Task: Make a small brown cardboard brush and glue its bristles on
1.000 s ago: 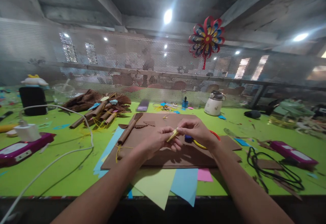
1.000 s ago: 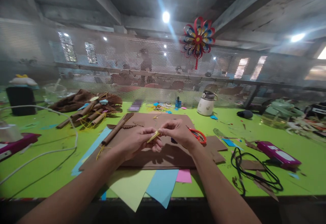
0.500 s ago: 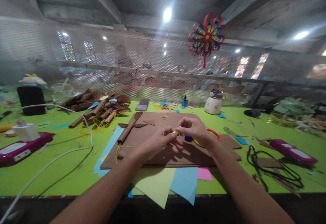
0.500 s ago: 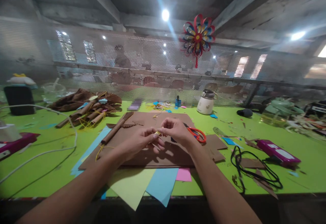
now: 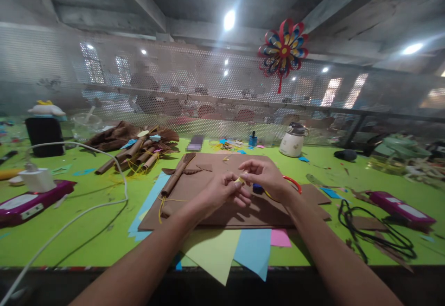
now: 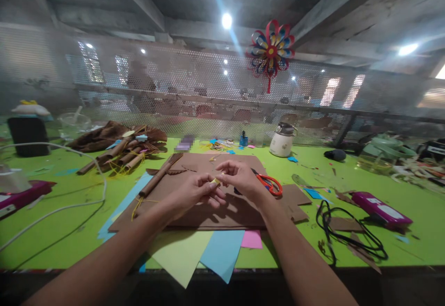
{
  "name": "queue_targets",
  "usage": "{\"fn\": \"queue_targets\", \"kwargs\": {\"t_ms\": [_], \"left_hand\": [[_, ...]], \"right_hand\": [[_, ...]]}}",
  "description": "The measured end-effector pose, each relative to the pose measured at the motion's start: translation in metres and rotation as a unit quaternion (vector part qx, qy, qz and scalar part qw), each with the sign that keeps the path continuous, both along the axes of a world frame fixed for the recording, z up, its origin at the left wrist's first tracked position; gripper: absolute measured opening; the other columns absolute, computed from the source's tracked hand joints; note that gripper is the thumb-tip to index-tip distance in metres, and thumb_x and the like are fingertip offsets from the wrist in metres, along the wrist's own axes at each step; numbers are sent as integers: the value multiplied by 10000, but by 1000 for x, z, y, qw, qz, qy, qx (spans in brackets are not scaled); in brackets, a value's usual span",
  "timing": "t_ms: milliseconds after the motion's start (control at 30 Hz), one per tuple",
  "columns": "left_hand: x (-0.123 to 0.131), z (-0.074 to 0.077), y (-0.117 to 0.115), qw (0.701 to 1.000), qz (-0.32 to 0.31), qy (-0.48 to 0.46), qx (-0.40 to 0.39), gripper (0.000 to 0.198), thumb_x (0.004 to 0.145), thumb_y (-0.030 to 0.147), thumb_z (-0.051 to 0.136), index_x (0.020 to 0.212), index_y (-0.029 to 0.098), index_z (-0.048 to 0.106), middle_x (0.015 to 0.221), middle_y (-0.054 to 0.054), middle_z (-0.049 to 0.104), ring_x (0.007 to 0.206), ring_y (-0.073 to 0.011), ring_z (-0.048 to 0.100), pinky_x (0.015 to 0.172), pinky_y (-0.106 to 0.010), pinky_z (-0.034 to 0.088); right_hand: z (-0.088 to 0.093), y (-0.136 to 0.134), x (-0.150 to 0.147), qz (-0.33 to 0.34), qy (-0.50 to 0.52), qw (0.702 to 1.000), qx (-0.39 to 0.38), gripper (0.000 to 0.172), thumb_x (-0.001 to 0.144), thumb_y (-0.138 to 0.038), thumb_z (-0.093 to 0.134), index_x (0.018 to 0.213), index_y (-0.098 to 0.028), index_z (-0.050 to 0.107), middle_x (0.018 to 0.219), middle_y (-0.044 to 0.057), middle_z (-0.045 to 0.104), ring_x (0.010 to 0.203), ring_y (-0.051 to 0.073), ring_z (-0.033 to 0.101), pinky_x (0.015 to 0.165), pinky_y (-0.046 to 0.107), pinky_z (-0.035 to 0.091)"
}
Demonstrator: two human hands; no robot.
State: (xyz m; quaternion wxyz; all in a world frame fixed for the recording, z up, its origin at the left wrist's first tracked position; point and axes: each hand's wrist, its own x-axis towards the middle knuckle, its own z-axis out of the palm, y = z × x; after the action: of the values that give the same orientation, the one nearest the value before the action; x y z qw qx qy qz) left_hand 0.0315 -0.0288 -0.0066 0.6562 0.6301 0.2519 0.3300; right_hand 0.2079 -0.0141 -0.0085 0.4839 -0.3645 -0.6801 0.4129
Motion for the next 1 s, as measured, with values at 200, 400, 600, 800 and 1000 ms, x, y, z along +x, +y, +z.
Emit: {"fn": "queue_targets", "kwargs": {"t_ms": [200,400,600,800,1000], "left_hand": [[0,-6,4,1000,-12,-8,-3,196,825,320,555,873,138,498,778,-102,646,685,-184,655,658,-328,495],[1,-6,4,1000,-14,-12,-18,199,821,324,563,865,145,488,775,-97,644,677,-178,654,654,-322,494],[0,-7,6,999,-19,-15,-22,248,815,378,571,832,146,486,761,-90,647,663,-169,651,662,-318,496],[2,-8,6,1000,3,20,7,214,844,366,507,817,156,474,744,-82,645,634,-163,645,596,-285,487],[3,-19,12,985,44,125,108,296,874,438,398,820,161,488,537,-26,604,404,-122,552,369,-201,330]], "right_hand": [[-1,1,0,-2,-2,1000,1,253,666,-332,721,844,-176,634,689,5,595,560,97,500,546,258,423],[2,-1,-2,-16,1,1000,-7,247,638,-332,738,800,-175,637,684,11,602,541,96,490,519,253,408],[2,-4,-2,14,-8,999,-48,302,653,-406,716,786,-148,633,629,-2,585,529,88,486,512,235,387],[-2,0,-2,11,-9,999,-34,308,634,-416,727,653,-143,588,529,-28,539,472,74,450,470,217,331],[2,-3,-3,-30,15,996,-79,335,598,-421,744,581,-143,557,457,-43,512,398,61,418,420,208,304]]}}
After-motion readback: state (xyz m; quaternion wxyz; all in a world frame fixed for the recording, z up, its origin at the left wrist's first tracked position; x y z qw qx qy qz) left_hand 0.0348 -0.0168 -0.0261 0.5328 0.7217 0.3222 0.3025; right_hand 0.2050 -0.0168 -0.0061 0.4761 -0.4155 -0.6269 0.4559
